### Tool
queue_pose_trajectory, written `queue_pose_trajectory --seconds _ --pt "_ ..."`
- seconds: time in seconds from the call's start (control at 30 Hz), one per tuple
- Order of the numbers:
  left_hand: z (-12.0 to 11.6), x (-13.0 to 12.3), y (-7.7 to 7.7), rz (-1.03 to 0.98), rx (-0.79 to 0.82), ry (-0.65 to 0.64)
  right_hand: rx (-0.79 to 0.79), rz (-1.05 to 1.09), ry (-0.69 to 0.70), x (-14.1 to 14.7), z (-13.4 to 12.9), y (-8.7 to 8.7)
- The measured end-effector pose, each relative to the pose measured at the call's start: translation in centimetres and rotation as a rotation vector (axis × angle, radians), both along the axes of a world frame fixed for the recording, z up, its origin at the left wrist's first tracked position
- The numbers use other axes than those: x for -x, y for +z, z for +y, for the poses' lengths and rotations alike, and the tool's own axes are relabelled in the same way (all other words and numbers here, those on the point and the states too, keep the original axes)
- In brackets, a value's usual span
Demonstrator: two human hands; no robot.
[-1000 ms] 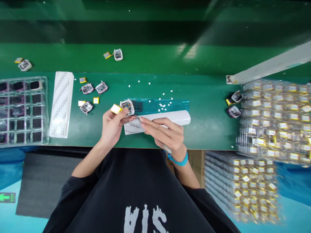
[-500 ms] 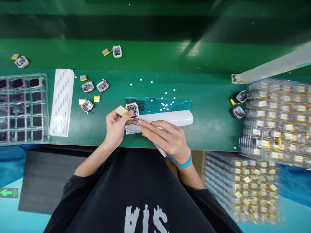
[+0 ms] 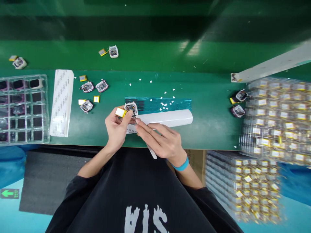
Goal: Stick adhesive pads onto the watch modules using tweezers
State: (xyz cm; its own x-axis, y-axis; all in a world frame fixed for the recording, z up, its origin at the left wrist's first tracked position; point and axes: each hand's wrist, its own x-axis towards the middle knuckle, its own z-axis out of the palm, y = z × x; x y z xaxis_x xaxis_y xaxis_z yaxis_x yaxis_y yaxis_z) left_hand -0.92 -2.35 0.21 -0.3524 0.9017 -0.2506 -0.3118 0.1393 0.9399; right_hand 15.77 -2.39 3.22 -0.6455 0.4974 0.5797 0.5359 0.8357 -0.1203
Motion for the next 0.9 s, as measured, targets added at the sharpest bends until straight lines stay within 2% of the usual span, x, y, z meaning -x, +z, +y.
queue_pose_trajectory --seconds 0.23,0.47,0.63,0.7,0.77,0.8,0.87,0.9 --pt "-0.4 0.0 -0.3 0.068 -0.028 -0.028 0.08 0.178 -0.002 -0.1 -0.1 -0.7" --pt "0.0 -0.2 0.1 -0.017 0.011 -0.021 0.186 0.355 0.013 -0.4 0.1 -1.6" --pt "1.2 0.9 -0.5 -0.021 0.002 -0.073 0.257 0.491 -0.068 -1.1 0.2 -2.4" --pt "3.1 2.3 -1.2 0.067 -0.03 -0.111 0.262 0.524 -0.105 -1.3 0.1 -2.6" --pt "6.5 4.9 -1.8 0.271 -0.061 -0.111 0.247 0.551 -0.131 -1.7 0.0 -2.7" --pt "8.5 6.6 -2.0 0.422 -0.071 -0.073 0.238 0.561 -0.142 -1.9 -0.1 -2.7" --pt "12.9 10.5 -1.8 0.882 0.022 -0.046 0.222 0.564 -0.159 -2.4 -0.3 -2.8" --pt "14.9 12.4 -1.5 0.974 0.044 -0.025 0.217 0.56 -0.167 -2.8 -0.3 -2.9"
